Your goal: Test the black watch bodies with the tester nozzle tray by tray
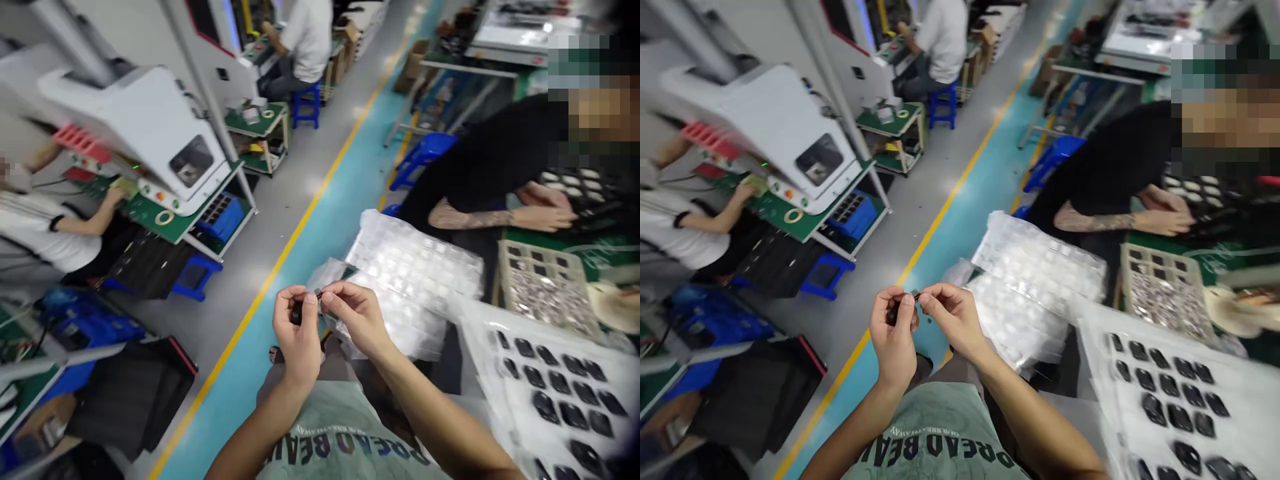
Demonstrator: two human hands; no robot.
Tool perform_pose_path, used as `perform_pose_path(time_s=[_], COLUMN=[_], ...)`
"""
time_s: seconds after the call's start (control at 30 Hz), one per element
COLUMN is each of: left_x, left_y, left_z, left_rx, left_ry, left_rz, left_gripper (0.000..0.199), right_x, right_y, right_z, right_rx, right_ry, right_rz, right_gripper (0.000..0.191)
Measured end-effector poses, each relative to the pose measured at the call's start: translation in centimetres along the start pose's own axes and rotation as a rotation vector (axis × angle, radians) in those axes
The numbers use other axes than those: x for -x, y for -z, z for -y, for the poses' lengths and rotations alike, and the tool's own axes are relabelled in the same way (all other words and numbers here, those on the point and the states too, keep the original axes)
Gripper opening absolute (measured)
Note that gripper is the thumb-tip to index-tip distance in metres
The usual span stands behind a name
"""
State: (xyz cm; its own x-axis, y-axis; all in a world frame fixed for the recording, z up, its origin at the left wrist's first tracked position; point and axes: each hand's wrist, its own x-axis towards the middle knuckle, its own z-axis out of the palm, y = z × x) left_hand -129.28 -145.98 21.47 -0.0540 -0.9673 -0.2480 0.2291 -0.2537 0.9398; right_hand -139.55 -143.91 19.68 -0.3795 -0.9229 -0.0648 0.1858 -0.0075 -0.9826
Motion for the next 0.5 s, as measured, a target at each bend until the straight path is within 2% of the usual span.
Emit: perform_pose_path(time_s=[0.1,0.23,0.37,0.43,0.5], left_x=[1.0,3.0,5.7,7.8,10.2], left_y=[7.7,16.8,25.6,29.9,34.0], left_z=[-2.4,-4.6,-5.8,-6.1,-6.3], left_rx=[-0.007,0.107,0.537,0.744,0.840], left_ry=[-0.086,-0.151,-0.113,-0.119,-0.171], left_rz=[-0.164,-0.395,-0.553,-0.663,-0.797], left_gripper=[0.026,0.024,0.028,0.027,0.024], right_x=[1.3,3.7,6.6,8.2,10.2], right_y=[-7.6,-17.2,-25.2,-28.9,-32.7], right_z=[-0.9,-1.9,-3.7,-4.8,-6.0], right_rx=[0.010,0.024,0.044,0.076,0.103], right_ry=[-0.022,-0.032,-0.022,-0.045,-0.072], right_rz=[0.180,0.469,0.690,0.844,1.023], right_gripper=[0.025,0.021,0.018,0.017,0.017])
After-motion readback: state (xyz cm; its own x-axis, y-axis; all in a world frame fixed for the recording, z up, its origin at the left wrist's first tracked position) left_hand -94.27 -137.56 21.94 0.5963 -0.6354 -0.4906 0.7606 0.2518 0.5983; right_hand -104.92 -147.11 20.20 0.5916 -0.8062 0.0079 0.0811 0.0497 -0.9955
